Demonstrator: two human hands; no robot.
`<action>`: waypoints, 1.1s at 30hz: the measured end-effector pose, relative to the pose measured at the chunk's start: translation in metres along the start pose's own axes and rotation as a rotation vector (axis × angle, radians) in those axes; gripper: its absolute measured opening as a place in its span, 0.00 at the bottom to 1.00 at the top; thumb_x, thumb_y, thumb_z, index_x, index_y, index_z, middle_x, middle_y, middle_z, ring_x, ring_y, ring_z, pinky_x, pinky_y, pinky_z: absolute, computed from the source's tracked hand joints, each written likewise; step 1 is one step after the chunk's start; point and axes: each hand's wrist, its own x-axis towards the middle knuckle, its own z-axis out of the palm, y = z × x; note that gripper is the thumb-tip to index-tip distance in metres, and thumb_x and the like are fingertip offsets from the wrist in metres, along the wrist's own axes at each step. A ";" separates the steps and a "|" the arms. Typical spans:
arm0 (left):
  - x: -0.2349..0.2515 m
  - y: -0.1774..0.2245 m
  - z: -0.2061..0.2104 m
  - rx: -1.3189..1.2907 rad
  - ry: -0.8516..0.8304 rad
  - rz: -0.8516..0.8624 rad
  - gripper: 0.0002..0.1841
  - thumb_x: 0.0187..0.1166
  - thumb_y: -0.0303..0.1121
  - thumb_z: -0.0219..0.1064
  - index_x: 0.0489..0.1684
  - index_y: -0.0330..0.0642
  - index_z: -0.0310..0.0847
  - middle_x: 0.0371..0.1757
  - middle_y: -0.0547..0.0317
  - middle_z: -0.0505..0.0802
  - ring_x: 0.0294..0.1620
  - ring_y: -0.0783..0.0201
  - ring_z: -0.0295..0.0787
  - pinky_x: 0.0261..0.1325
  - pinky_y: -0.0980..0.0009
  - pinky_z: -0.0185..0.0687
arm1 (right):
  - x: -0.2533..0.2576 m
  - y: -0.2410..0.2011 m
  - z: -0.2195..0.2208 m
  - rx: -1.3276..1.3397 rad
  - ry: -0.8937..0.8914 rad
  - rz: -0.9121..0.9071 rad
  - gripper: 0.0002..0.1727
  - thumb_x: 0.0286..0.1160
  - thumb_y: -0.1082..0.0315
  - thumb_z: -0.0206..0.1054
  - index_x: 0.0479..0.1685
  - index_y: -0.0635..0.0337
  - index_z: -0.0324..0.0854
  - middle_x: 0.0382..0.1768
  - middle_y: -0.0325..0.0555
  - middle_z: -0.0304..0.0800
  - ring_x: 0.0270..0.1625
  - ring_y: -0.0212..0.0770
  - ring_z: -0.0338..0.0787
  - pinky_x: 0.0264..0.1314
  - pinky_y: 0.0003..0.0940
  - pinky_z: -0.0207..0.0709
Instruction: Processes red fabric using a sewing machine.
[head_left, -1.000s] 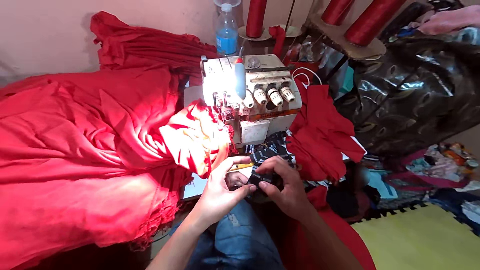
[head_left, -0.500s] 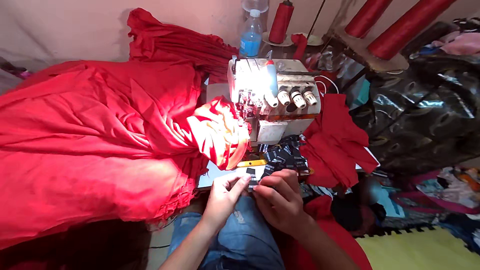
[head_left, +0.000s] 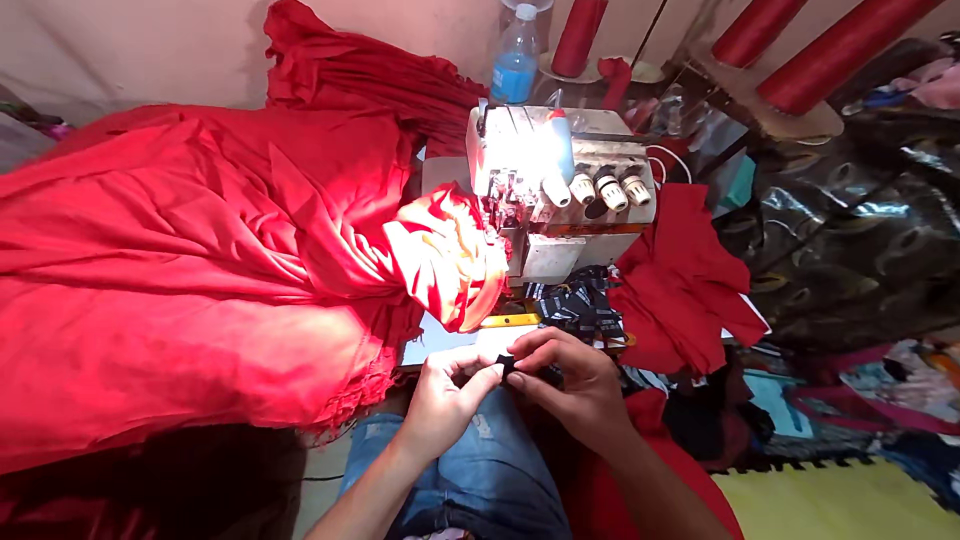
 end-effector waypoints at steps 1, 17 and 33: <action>0.000 0.000 -0.001 -0.011 -0.007 -0.011 0.10 0.72 0.22 0.62 0.25 0.45 0.87 0.27 0.80 0.89 0.31 0.90 0.83 0.40 0.88 0.81 | 0.000 -0.001 0.001 0.065 -0.006 0.039 0.04 0.67 0.72 0.77 0.34 0.61 0.88 0.43 0.38 0.94 0.46 0.22 0.89 0.48 0.15 0.82; -0.013 -0.001 0.011 -0.135 0.126 -0.004 0.08 0.78 0.27 0.67 0.30 0.46 0.90 0.29 0.77 0.93 0.33 0.83 0.89 0.42 0.83 0.86 | -0.005 -0.005 -0.006 0.204 0.064 0.164 0.09 0.80 0.60 0.69 0.52 0.50 0.85 0.42 0.25 0.92 0.42 0.20 0.90 0.44 0.17 0.85; -0.015 -0.005 0.022 0.021 0.165 0.087 0.07 0.77 0.27 0.67 0.32 0.37 0.90 0.33 0.73 0.93 0.36 0.86 0.87 0.43 0.87 0.85 | -0.004 -0.001 -0.006 0.035 -0.003 0.120 0.08 0.75 0.68 0.69 0.33 0.64 0.86 0.33 0.34 0.89 0.37 0.16 0.84 0.41 0.11 0.78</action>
